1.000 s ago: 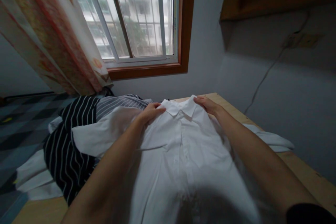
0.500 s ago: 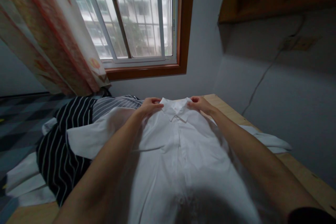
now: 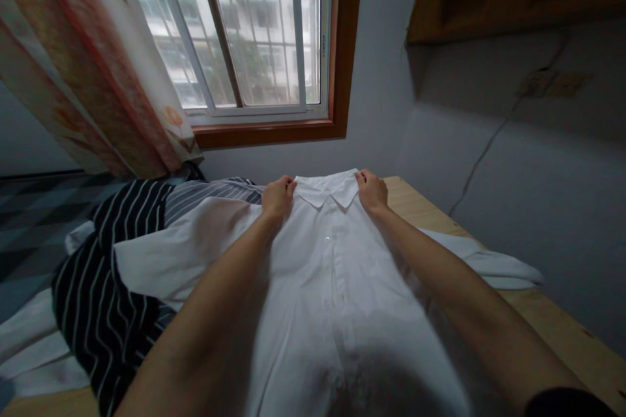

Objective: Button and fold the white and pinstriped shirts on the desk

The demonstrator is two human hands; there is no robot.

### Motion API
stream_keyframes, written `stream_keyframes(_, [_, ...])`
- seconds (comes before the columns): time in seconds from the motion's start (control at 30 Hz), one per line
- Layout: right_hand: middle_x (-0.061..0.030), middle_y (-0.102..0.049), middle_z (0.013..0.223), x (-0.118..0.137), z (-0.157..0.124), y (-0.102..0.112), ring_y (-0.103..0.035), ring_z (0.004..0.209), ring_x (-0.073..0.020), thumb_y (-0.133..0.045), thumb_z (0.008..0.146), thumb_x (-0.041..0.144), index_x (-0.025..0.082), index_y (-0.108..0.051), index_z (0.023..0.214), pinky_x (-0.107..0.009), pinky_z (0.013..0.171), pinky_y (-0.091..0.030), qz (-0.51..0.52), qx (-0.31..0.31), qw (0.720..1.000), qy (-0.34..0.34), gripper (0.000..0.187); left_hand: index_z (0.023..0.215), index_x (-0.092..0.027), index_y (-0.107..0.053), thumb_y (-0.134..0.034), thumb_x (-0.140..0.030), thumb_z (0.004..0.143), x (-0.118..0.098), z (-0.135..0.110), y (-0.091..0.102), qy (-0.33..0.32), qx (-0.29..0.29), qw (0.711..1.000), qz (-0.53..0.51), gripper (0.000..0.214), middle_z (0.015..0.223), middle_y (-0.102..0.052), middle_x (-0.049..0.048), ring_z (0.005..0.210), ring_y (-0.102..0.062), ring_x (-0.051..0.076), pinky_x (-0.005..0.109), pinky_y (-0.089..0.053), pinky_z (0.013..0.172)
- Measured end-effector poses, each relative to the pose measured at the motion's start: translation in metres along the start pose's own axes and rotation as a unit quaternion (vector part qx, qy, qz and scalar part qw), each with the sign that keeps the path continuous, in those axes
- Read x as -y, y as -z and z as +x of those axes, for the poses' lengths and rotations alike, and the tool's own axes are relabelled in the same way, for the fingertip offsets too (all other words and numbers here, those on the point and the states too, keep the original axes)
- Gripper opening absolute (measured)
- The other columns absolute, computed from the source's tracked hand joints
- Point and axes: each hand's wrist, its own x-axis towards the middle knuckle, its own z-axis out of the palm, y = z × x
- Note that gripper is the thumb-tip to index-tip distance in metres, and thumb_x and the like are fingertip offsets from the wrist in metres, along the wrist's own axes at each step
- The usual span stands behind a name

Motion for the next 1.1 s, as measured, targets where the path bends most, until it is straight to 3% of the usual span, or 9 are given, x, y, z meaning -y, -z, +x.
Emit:
stream_keyframes(0.1, [-0.0115,-0.069,0.091,0.008,0.003,-0.010,-0.062,0.085,-0.0242,-0.027,0.101,0.043,0.020,-0.060,0.110,-0.032,0.076,-0.040,-0.089,0.007,0.996,-0.003,0.041,0.115,-0.017,-0.061,-0.040,-0.028,0.092,-0.014,-0.013,0.004,-0.048,-0.021,0.986,0.160,0.032,0.106,-0.066,0.0170,0.105,-0.056,0.031,0.042,-0.040,0.087])
stream_keyframes(0.2, [-0.0122,-0.068,0.102,0.006,0.003,-0.029,-0.062,0.092,-0.0232,-0.024,0.102,0.032,0.020,-0.055,0.118,-0.031,0.080,-0.040,-0.126,0.059,0.990,0.036,0.037,0.117,-0.014,-0.059,-0.043,-0.024,0.090,-0.032,-0.044,0.009,-0.136,0.027,0.963,0.232,0.033,0.117,-0.060,0.0188,0.115,-0.049,0.034,0.047,-0.036,0.094])
stream_keyframes(0.37, [-0.0125,-0.063,0.119,-0.006,-0.013,-0.055,-0.055,0.109,-0.0233,-0.031,0.097,0.018,0.019,-0.055,0.122,-0.032,0.090,-0.038,-0.146,0.139,0.976,0.087,0.035,0.128,-0.014,-0.054,-0.039,-0.043,0.094,-0.043,-0.127,0.012,-0.251,0.173,0.926,0.221,0.048,0.134,-0.053,0.0165,0.128,-0.042,0.031,0.048,-0.027,0.108])
stream_keyframes(0.5, [-0.0142,-0.052,0.137,-0.010,-0.038,-0.045,-0.044,0.125,-0.0253,-0.037,0.096,0.024,0.016,-0.047,0.134,-0.037,0.103,-0.030,-0.152,0.118,0.978,0.084,0.041,0.146,-0.016,-0.037,-0.033,-0.064,0.090,-0.026,-0.166,0.001,-0.223,0.251,0.919,0.208,0.073,0.152,-0.034,0.0181,0.141,-0.027,0.037,0.055,-0.017,0.112])
stream_keyframes(0.7, [-0.0169,-0.032,0.153,-0.033,-0.098,0.013,-0.019,0.142,-0.0388,-0.039,0.092,0.058,0.021,-0.042,0.143,-0.059,0.111,-0.007,-0.216,0.208,0.947,0.113,0.062,0.150,-0.020,-0.028,-0.027,-0.072,0.087,-0.011,-0.162,-0.015,-0.178,0.267,0.932,0.168,0.082,0.157,-0.021,0.0173,0.145,-0.015,0.039,0.055,-0.013,0.113])
stream_keyframes(0.8, [-0.0171,-0.029,0.154,-0.053,-0.128,0.033,-0.018,0.142,-0.0427,-0.033,0.090,0.068,0.026,-0.037,0.147,-0.064,0.109,-0.006,-0.215,0.278,0.933,0.072,0.071,0.150,-0.017,-0.028,-0.028,-0.073,0.086,-0.016,-0.155,-0.018,-0.158,0.264,0.937,0.163,0.085,0.157,-0.020,0.0191,0.144,-0.014,0.040,0.057,-0.012,0.113])
stream_keyframes(0.9, [-0.0149,-0.024,0.157,-0.070,-0.144,0.035,-0.013,0.144,-0.0405,-0.031,0.090,0.069,0.029,-0.029,0.150,-0.065,0.109,-0.008,-0.195,0.313,0.928,0.049,0.072,0.150,-0.014,-0.027,-0.028,-0.072,0.086,-0.020,-0.149,-0.022,-0.140,0.259,0.941,0.169,0.086,0.156,-0.020,0.0209,0.144,-0.015,0.040,0.059,-0.011,0.112])
stream_keyframes(1.0, [-0.0118,-0.027,0.157,-0.089,-0.139,0.033,-0.018,0.145,-0.0330,-0.033,0.094,0.059,0.028,-0.029,0.150,-0.058,0.112,-0.013,-0.150,0.282,0.944,0.081,0.065,0.150,-0.013,-0.027,-0.027,-0.074,0.085,-0.019,-0.145,-0.027,-0.130,0.255,0.943,0.170,0.089,0.156,-0.019,0.0221,0.144,-0.015,0.041,0.059,-0.010,0.112])
stream_keyframes(1.1, [-0.0111,-0.038,0.151,-0.118,-0.122,0.038,-0.032,0.139,-0.0225,-0.030,0.098,0.041,0.020,-0.035,0.147,-0.041,0.112,-0.025,-0.095,0.170,0.978,0.068,0.054,0.151,-0.014,-0.027,-0.026,-0.075,0.085,-0.016,-0.144,-0.031,-0.129,0.249,0.945,0.169,0.089,0.157,-0.018,0.0220,0.144,-0.015,0.041,0.059,-0.010,0.112])
